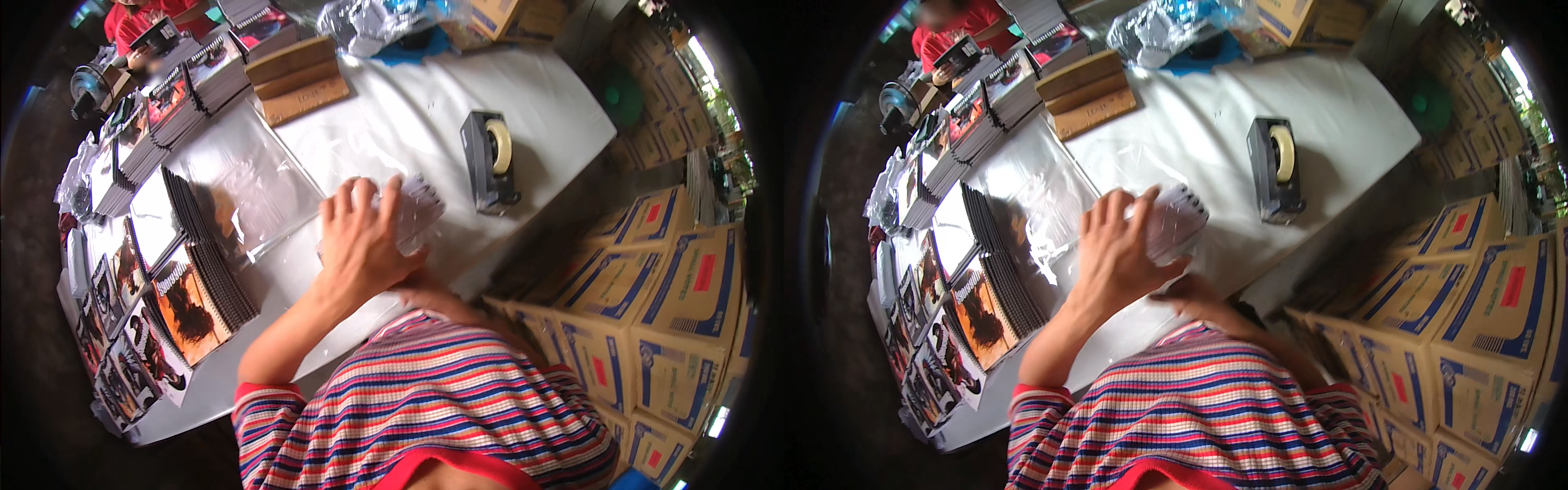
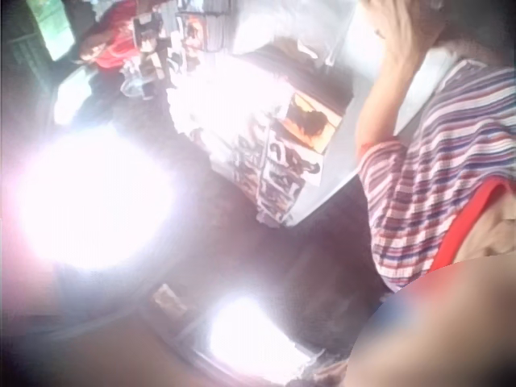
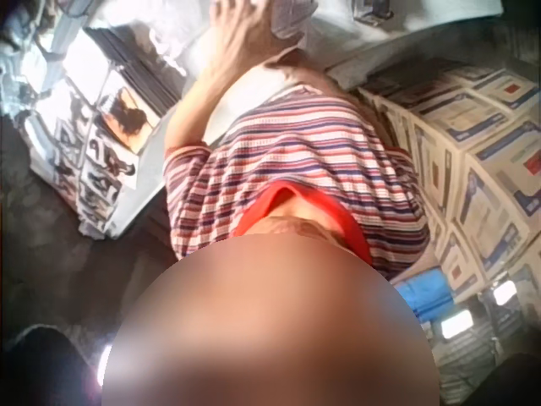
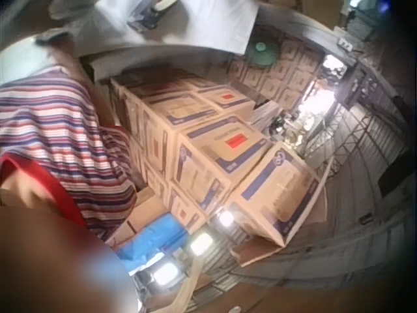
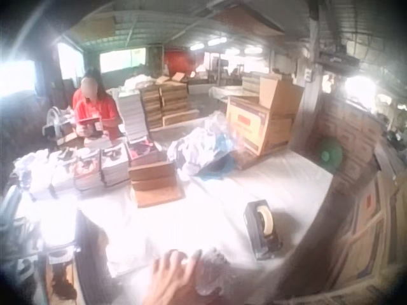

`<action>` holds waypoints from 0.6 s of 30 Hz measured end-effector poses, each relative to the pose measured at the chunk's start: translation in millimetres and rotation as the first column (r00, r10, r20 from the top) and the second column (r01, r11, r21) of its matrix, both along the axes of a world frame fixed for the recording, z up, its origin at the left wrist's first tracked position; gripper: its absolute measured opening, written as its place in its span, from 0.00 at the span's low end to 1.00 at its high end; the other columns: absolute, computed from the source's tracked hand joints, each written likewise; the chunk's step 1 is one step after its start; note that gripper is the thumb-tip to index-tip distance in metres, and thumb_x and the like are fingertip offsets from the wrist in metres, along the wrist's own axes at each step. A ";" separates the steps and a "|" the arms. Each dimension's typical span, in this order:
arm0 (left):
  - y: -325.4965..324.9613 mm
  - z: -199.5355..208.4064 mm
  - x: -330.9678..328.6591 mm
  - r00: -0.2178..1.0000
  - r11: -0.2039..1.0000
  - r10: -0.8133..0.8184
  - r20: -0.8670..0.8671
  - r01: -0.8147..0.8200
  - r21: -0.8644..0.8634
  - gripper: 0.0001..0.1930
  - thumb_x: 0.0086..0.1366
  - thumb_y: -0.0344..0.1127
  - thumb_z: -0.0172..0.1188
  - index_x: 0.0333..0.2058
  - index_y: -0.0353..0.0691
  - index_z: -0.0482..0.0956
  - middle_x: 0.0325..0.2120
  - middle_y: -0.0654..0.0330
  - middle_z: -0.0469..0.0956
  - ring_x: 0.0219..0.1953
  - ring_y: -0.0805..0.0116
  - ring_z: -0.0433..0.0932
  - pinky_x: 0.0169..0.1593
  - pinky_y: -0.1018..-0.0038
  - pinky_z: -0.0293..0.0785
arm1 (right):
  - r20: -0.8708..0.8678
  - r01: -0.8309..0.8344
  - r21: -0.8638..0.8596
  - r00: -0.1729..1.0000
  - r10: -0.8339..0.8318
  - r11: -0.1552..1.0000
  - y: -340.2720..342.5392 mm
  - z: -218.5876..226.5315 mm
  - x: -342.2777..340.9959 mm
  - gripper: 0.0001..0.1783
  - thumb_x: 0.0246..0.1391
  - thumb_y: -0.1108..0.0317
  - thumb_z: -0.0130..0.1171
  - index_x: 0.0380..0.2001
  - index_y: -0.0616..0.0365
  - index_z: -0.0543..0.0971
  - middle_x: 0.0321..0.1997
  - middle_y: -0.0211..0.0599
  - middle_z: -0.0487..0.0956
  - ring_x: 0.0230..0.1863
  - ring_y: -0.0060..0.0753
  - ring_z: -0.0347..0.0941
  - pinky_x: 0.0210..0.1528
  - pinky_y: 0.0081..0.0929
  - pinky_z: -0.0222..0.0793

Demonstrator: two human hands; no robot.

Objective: The person gathers spiral-bound notebooks from a table, places them into clear plastic sleeves, and seals the sleeves with a tape dispenser. They repeat this process for multiple stacks of notebooks, arranging the packaged items on the table.

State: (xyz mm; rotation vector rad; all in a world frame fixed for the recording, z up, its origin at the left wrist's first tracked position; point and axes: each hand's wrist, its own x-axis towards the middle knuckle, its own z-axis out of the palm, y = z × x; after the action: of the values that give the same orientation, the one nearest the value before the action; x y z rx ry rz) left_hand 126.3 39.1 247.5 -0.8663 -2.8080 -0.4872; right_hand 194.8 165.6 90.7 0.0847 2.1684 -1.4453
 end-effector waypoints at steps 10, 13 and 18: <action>-22.0 20.7 -13.2 0.922 0.809 -0.164 0.349 -0.076 0.583 0.57 0.41 0.32 0.71 0.64 0.45 0.39 0.44 0.48 0.70 0.44 0.50 0.74 0.48 0.56 0.68 | 0.338 0.267 -0.928 0.895 0.291 0.260 -18.0 -37.1 -11.6 0.51 0.41 0.43 0.64 0.64 0.38 0.48 0.67 0.31 0.51 0.66 0.33 0.49 0.60 0.43 0.53; -62.6 -3.7 26.3 0.903 0.319 -0.326 0.280 -0.173 0.932 0.55 0.41 0.21 0.70 0.63 0.38 0.40 0.45 0.52 0.66 0.49 0.57 0.72 0.52 0.67 0.70 | -0.015 -0.017 -1.000 0.998 0.068 0.022 -0.6 -60.7 -44.8 0.43 0.50 0.54 0.59 0.64 0.46 0.50 0.65 0.34 0.56 0.65 0.39 0.52 0.67 0.42 0.41; -74.5 -85.0 64.0 0.947 0.916 0.268 0.178 -0.308 0.259 0.49 0.40 0.30 0.72 0.60 0.36 0.52 0.47 0.47 0.64 0.48 0.50 0.68 0.53 0.64 0.65 | -0.535 -0.361 -0.536 0.845 0.024 0.763 51.2 -21.9 -72.5 0.43 0.53 0.50 0.53 0.65 0.55 0.47 0.64 0.42 0.58 0.66 0.40 0.52 0.66 0.38 0.46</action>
State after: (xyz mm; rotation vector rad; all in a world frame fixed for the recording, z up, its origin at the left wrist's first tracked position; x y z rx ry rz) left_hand 190.3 -35.4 162.5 -0.3628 -2.8193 -0.9025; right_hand 122.3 216.8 68.9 -0.8321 1.8357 -2.1452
